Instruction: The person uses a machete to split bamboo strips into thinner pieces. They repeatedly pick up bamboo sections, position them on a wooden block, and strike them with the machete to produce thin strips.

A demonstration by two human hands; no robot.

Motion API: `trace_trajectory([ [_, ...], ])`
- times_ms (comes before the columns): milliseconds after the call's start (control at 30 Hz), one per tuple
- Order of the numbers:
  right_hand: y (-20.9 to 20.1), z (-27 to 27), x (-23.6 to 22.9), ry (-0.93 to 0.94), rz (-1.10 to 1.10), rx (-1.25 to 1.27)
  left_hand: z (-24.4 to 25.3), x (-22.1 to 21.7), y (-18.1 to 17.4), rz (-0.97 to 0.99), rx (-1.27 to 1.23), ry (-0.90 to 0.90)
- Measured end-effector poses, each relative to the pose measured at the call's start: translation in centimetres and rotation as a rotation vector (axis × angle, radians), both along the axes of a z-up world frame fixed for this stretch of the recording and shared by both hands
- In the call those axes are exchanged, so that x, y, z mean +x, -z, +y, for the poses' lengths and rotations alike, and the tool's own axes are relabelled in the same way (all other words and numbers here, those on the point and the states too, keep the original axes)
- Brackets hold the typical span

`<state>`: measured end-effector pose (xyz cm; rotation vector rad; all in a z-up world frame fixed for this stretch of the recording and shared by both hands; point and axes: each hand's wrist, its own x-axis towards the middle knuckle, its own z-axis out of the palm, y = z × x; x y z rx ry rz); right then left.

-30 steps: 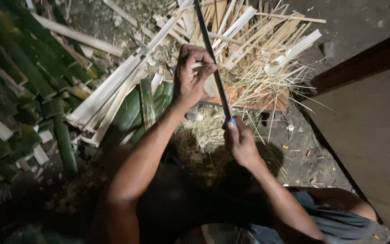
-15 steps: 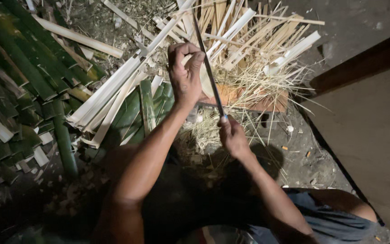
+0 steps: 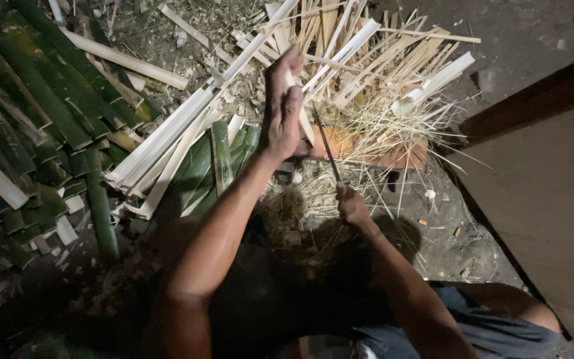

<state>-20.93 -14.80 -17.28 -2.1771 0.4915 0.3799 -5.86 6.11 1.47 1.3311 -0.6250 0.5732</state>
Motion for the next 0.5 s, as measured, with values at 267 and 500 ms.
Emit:
trace_trajectory([
  [267, -9.2, 4.4, -4.6, 0.021, -0.288, 0.569, 0.1, 0.9, 1.1, -0.086, 0.362, -0.220],
  [500, 2.0, 2.8, -1.6, -0.032, -0.169, -0.033, 0.5, 1.5, 1.8, -0.111, 0.333, -0.283],
])
